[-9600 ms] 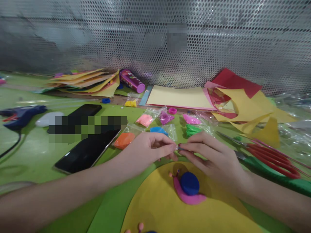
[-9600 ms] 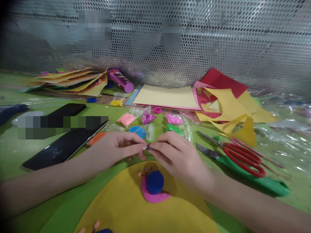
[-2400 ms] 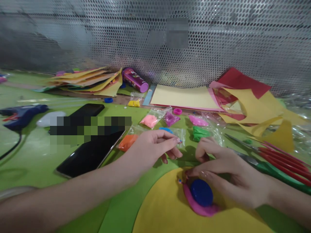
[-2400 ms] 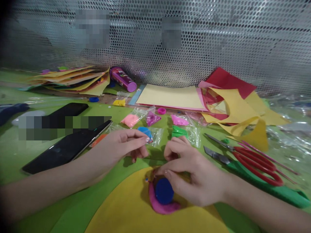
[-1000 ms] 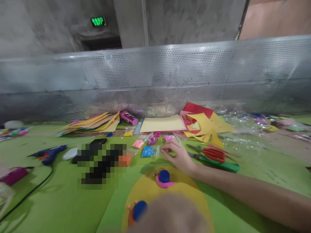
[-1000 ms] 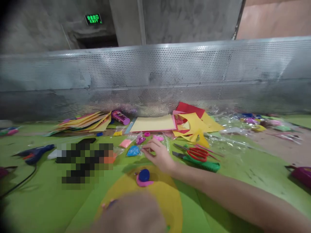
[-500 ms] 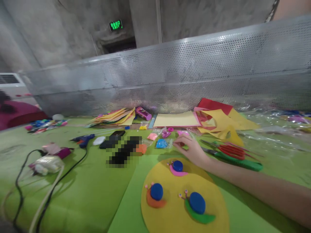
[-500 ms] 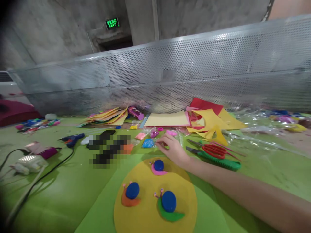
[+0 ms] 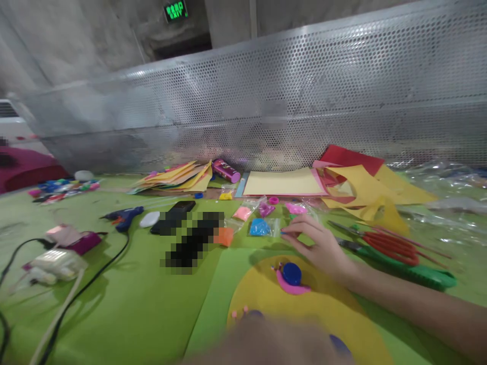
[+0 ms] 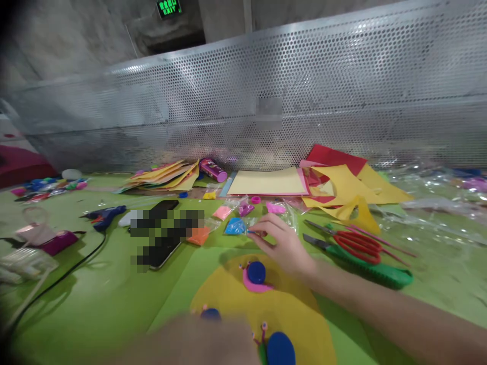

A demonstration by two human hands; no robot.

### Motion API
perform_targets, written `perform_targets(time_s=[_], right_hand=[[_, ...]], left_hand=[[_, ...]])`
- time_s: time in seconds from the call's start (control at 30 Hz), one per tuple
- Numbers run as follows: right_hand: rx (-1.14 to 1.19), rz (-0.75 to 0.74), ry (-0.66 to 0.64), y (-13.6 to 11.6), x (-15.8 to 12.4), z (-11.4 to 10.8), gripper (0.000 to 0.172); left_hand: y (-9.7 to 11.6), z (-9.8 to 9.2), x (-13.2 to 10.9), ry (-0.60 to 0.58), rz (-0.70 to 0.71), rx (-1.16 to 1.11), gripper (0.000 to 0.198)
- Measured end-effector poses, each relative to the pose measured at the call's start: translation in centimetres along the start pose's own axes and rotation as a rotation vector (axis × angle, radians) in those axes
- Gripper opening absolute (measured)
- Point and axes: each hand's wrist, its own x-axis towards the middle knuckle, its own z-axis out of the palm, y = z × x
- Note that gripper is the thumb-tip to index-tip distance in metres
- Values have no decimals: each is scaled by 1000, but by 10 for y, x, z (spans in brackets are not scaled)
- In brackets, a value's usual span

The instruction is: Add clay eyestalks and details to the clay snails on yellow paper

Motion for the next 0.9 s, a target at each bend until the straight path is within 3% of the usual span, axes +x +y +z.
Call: perform_targets(time_s=[0.13,0.27,0.4,0.6,0.9], right_hand=[[-33,-28,2,-7,1,-1,12],[-76,-11,-2,-10,2,-4,11],[-85,-31,-24,-8,3,-2,15],[-62,-2,-88,-8,5,-1,16],[-8,61,-129,-9,2,-3,11]], left_hand=[[-7,-22,73,-291,-64,-224,20],[-31,-10,107,-466,-128,-449,26],[-45,6,107,-504,-161,-601,24],[-53,12,101,-516,-357,-932,25],[-57,11,99,-516,-483,-1003,24]])
